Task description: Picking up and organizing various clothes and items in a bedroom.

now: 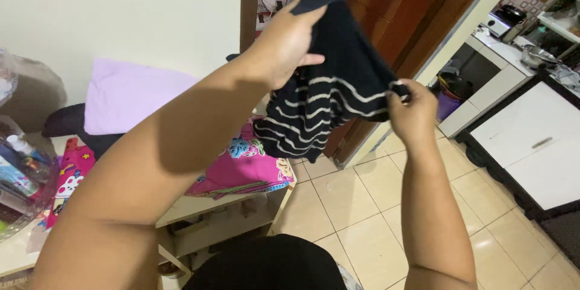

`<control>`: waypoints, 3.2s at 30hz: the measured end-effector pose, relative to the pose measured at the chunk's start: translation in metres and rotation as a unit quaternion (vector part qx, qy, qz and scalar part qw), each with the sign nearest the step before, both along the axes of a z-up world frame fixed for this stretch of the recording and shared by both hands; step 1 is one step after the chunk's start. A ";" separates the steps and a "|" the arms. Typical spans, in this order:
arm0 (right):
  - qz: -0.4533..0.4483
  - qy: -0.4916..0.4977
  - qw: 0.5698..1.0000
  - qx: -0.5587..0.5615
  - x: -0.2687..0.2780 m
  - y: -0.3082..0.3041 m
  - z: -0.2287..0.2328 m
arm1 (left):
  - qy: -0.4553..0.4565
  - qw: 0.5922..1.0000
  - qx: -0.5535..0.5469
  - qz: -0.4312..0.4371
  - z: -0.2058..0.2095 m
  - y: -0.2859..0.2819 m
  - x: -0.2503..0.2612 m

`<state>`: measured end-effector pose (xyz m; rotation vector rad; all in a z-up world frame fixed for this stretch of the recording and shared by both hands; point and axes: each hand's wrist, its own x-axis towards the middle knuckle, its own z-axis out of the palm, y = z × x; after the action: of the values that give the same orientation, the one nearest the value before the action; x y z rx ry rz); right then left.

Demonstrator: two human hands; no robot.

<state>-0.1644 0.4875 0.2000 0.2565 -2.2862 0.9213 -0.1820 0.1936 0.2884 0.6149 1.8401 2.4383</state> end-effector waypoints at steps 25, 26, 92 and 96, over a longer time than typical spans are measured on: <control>0.292 -0.115 0.893 -0.323 0.036 -0.090 -0.125 | 0.006 0.995 0.095 -0.019 -0.162 0.010 0.048; 0.291 -0.116 0.893 -0.324 0.039 -0.090 -0.124 | 0.004 0.995 0.095 -0.019 -0.161 0.008 0.050; 0.361 -0.302 0.669 -0.575 0.078 -0.098 -0.149 | -0.137 0.988 0.072 0.003 -0.276 -0.002 0.040; 0.297 -0.285 0.764 -0.497 0.060 -0.085 -0.197 | -0.006 0.963 0.164 -0.214 -0.258 -0.023 0.057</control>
<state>-0.1046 0.4021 0.0032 0.2331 -1.8080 2.6928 -0.1250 0.1705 0.0302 0.8994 1.1423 2.4384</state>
